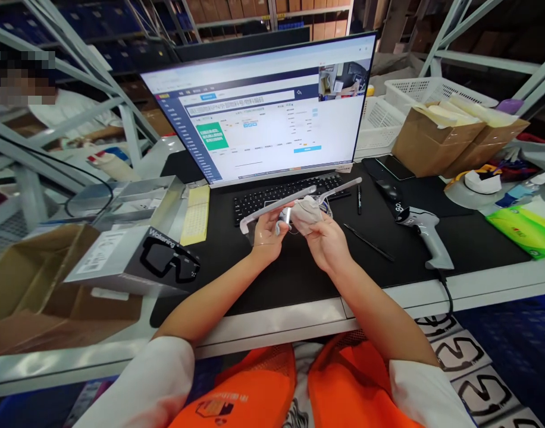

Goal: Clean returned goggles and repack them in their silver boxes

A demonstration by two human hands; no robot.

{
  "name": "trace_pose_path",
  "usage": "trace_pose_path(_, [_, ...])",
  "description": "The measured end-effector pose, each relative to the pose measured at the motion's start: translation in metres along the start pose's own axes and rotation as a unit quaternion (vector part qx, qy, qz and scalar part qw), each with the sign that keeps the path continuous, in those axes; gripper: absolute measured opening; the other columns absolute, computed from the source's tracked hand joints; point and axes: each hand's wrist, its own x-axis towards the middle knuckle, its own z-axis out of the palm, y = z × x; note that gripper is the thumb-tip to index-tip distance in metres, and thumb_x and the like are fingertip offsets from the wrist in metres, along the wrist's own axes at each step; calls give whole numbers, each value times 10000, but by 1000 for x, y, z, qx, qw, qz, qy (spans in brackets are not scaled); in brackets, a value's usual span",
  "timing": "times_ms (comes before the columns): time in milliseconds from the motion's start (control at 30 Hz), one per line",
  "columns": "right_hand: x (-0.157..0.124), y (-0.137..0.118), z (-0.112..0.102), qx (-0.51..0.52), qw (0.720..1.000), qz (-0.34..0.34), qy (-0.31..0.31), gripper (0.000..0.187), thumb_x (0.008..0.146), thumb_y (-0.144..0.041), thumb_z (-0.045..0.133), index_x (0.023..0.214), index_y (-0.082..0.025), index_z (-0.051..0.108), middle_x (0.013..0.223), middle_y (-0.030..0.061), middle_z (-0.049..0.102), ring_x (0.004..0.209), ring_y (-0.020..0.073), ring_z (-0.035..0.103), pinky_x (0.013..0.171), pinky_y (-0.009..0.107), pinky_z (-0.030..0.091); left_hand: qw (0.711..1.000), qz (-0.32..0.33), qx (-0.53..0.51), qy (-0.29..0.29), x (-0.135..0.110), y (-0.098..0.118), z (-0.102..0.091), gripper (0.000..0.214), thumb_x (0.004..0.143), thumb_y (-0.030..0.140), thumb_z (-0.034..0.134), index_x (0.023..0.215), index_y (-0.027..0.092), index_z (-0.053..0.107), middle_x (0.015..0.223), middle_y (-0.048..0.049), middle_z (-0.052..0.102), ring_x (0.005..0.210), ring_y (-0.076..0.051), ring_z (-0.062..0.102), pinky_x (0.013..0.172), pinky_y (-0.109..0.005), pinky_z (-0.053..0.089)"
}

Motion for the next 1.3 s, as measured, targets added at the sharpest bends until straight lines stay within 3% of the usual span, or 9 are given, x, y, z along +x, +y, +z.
trace_pose_path(167, [-1,1,0,12,993,94,-64,384,609,-79,614,949,-230,704,882,-16,730,851,167,673,910,334,548,1000,12,7,-11,0,8,3,522,906,600,662,1271,229,628,1467,-150,601,1504,-301,421,1238,-541,368])
trace_pose_path(333, [-2,-4,0,40,999,15,-34,445,618,-58,587,991,-273,700,1033,-31,746,1058,188,666,986,365,526,999,20,-26,-24,0,9,3,481,921,587,651,1299,292,617,1569,-106,510,1567,-279,301,1288,-553,268])
trace_pose_path(467, [-8,1,1,26,993,95,-62,323,633,-66,610,892,-228,712,889,-5,736,839,180,664,886,364,547,999,23,-1,-25,0,11,1,483,918,603,645,1278,281,638,1567,-104,514,1554,-289,333,1296,-571,242])
trace_pose_path(633, [-6,0,-3,39,997,41,-43,375,637,-61,597,924,-273,714,886,-25,733,987,192,680,983,384,536,997,58,8,-45,1,13,1,483,928,570,651,1301,266,612,1561,-133,515,1562,-282,315,1281,-587,255])
trace_pose_path(767, [-3,-1,-5,18,994,95,-59,363,612,-83,607,911,-254,722,854,-18,729,908,192,696,991,415,551,999,33,-17,-32,1,9,0,447,913,525,700,1247,237,635,1506,-165,565,1537,-290,366,1258,-550,327])
trace_pose_path(867, [-1,-4,-5,18,998,41,-40,341,628,-96,604,908,-260,707,990,-9,752,1020,211,692,1039,439,533,998,22,-55,-22,0,5,1,470,877,485,761,1260,244,634,1490,-171,575,1471,-306,470,1196,-514,432])
trace_pose_path(1067, [2,0,-8,20,996,82,-26,338,615,-93,646,913,-230,725,1023,30,766,977,221,702,985,426,571,998,26,-58,-22,-1,3,1,513,823,435,829,1263,240,653,1396,-162,645,1412,-312,540,1169,-510,470])
trace_pose_path(1200, [1,1,-7,20,1000,17,-14,372,634,-82,635,951,-251,734,1083,7,761,988,230,696,929,438,587,999,17,-42,-22,1,5,1,433,875,392,785,1258,241,650,1325,-140,689,1436,-290,514,1187,-503,450])
trace_pose_path(1300, [-2,3,-4,5,998,46,-33,352,627,-86,649,934,-232,742,1024,10,760,914,204,691,866,379,592,998,38,-26,-34,3,9,-1,395,905,369,752,1263,242,645,1307,-128,695,1451,-278,494,1210,-497,419])
